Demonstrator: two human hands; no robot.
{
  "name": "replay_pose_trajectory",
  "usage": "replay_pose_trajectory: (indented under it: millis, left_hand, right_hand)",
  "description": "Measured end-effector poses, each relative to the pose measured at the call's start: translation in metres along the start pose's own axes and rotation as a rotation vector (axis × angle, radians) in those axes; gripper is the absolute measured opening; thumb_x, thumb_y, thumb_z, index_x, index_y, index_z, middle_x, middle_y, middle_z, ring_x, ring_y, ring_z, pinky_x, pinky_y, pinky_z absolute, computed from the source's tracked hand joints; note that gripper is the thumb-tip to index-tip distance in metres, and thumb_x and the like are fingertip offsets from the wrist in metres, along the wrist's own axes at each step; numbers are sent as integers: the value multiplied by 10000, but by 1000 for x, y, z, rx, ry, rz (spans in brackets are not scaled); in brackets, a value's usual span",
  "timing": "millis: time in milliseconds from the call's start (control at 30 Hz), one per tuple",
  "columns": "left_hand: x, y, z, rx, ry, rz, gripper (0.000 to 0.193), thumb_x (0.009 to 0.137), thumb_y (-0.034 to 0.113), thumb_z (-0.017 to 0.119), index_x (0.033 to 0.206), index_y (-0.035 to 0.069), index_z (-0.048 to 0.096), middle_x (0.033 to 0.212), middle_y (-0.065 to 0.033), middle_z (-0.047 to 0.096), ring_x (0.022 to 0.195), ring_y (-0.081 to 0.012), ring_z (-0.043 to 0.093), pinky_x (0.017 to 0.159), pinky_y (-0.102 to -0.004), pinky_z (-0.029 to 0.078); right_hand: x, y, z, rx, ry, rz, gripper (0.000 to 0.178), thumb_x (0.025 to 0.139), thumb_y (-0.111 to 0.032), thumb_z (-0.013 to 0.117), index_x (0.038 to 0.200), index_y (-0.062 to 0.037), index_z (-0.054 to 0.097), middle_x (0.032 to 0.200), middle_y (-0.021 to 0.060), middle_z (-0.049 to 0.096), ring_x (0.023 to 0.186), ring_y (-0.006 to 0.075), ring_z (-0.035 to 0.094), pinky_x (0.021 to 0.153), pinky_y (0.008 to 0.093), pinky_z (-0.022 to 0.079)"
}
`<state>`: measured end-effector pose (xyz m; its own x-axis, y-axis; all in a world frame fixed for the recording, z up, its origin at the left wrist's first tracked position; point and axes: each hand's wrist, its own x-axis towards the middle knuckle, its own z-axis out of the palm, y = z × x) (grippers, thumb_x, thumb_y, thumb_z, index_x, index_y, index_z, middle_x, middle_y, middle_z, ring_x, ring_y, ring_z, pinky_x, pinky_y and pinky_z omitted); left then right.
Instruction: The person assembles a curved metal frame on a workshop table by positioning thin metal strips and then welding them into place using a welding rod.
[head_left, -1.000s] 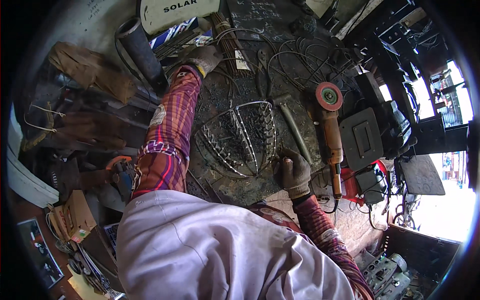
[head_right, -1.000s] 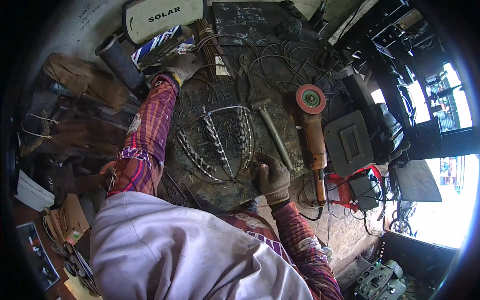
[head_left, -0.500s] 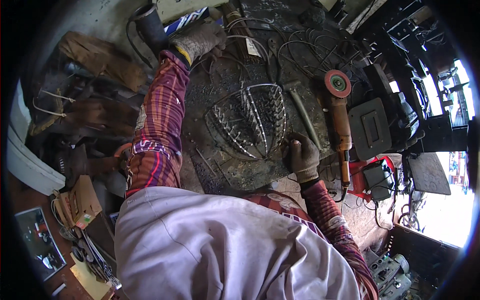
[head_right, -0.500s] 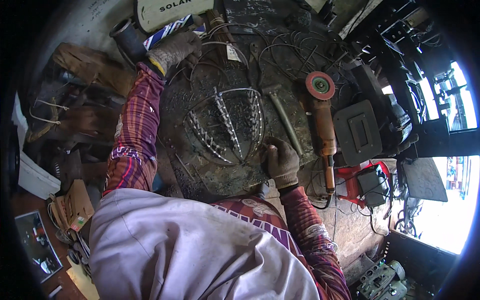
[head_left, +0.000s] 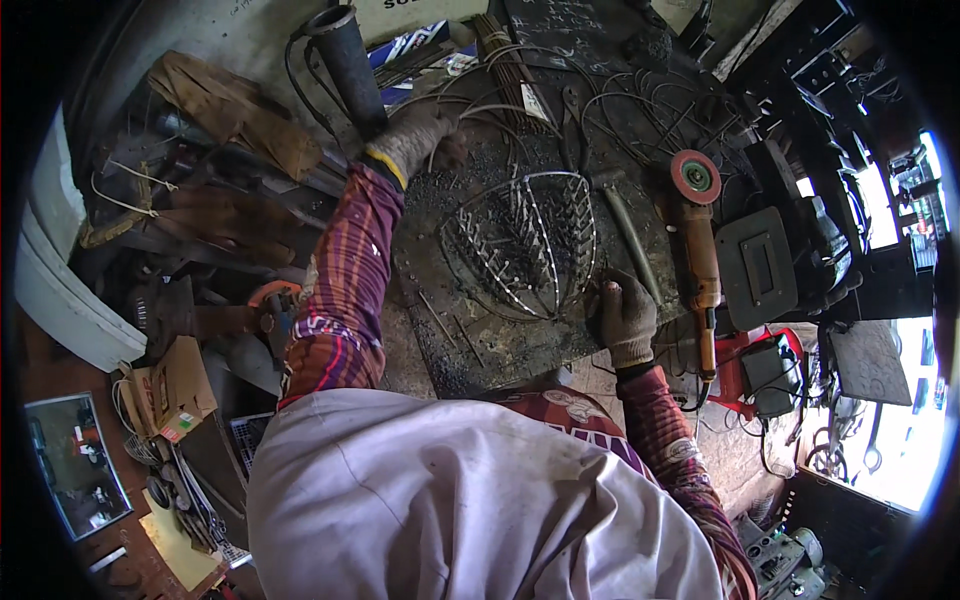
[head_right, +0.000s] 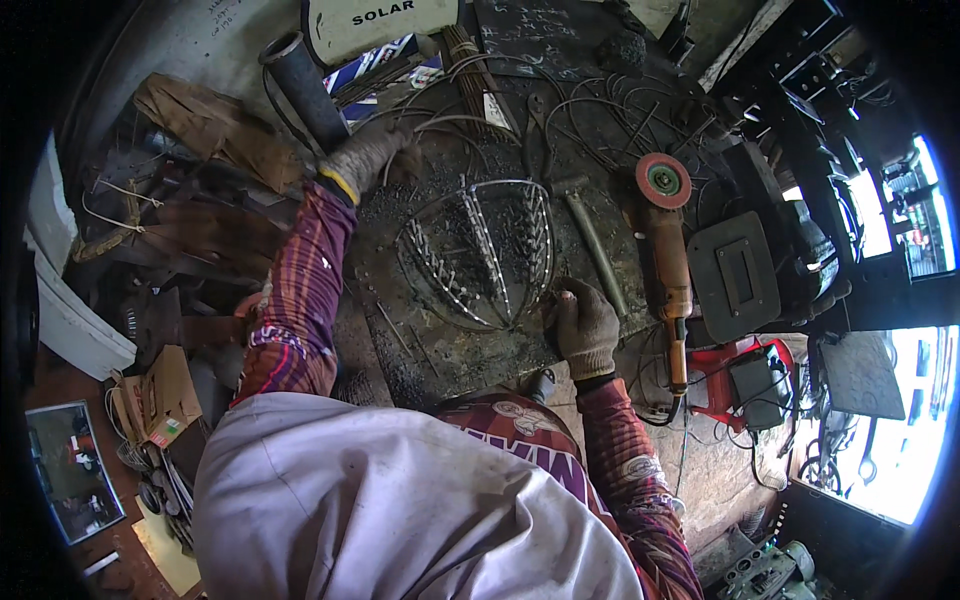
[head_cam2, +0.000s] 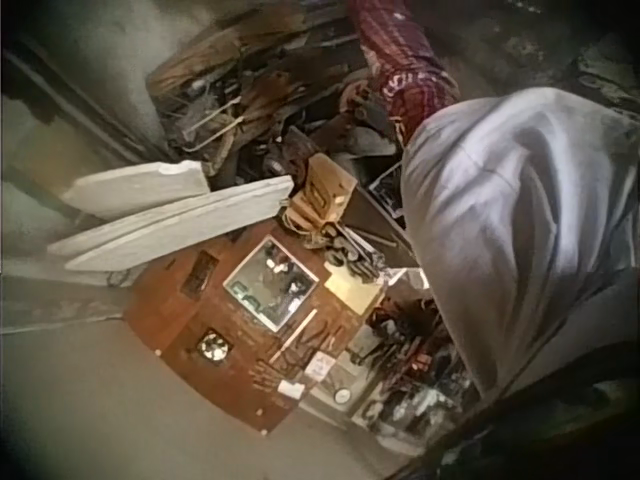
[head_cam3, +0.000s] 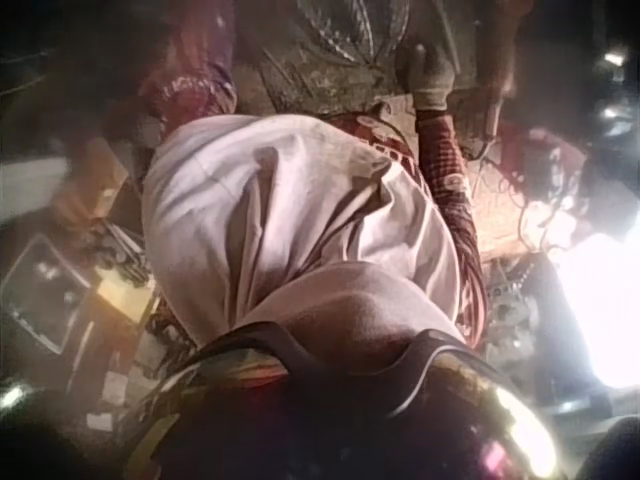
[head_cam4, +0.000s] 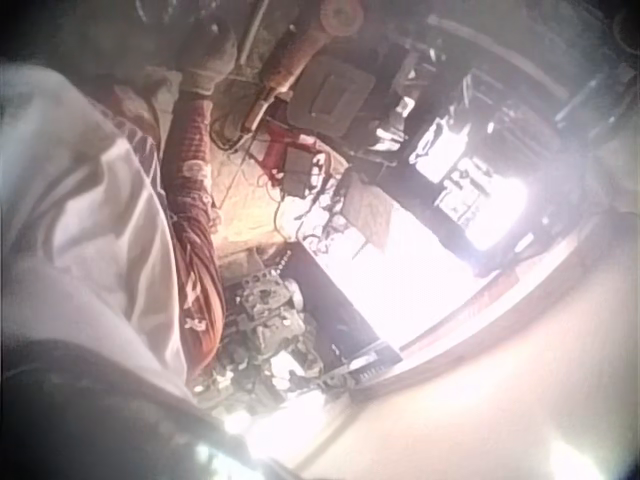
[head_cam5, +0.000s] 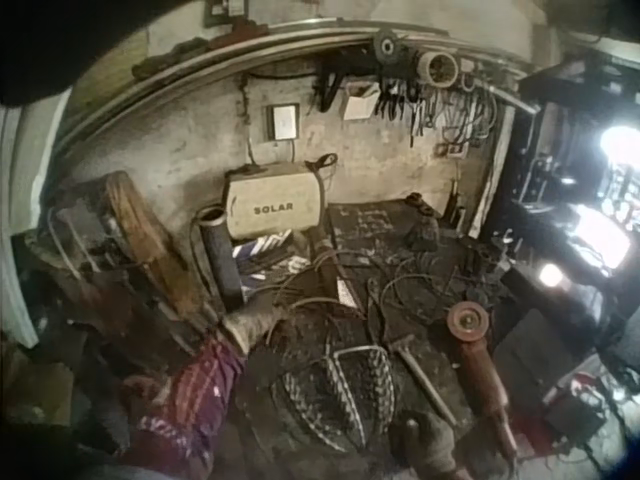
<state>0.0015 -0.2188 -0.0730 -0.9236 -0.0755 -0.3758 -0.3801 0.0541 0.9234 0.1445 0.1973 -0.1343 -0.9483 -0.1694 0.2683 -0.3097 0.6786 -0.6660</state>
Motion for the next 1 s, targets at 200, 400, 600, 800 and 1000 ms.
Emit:
replay_pose_trajectory:
  millis: [200, 400, 600, 800, 1000]
  left_hand:
    - [19, -19, 12, 1140, 348, 151, 383, 939, 321, 620, 1175, 36, 717, 1167, -228, 720, 1094, -445, 679, 1001, -494, 538]
    - [52, 10, 2, 1355, 337, -53, 348, 985, 202, 547, 1276, 82, 695, 1319, -210, 683, 1262, -409, 632, 1078, -509, 506]
    - [105, 10, -12, 1137, 461, 88, 401, 1023, 177, 482, 1391, 87, 612, 1393, -222, 635, 1286, -413, 616, 1086, -520, 504]
    - [152, -7, -17, 1279, 502, 155, 417, 1050, 181, 413, 1408, 91, 606, 1415, -226, 618, 1305, -399, 608, 1104, -538, 479]
    - [170, -6, -42, 1556, 532, 142, 417, 1047, 267, 458, 1363, 97, 670, 1403, -194, 646, 1255, -381, 653, 1025, -526, 542]
  right_hand:
    - [0, -4, -3, 23, -32, 72, 317, 1009, -297, 592, 1155, -58, 741, 1012, 173, 757, 974, 357, 740, 843, 419, 571]
    - [1, -8, -2, 29, -30, 74, 308, 1008, -286, 597, 1147, -53, 744, 988, 174, 760, 923, 353, 748, 818, 413, 579]
    - [2, -9, -4, 36, -41, 76, 303, 1011, -291, 602, 1134, -56, 749, 922, 159, 761, 889, 342, 752, 794, 414, 582]
    - [0, -4, -3, 51, -57, 126, 298, 1011, -302, 602, 1109, -64, 750, 930, 159, 754, 881, 343, 746, 771, 420, 574]
    - [3, -7, -1, 85, -89, 120, 254, 986, -268, 615, 1099, -85, 751, 921, 163, 743, 879, 376, 725, 769, 445, 564]
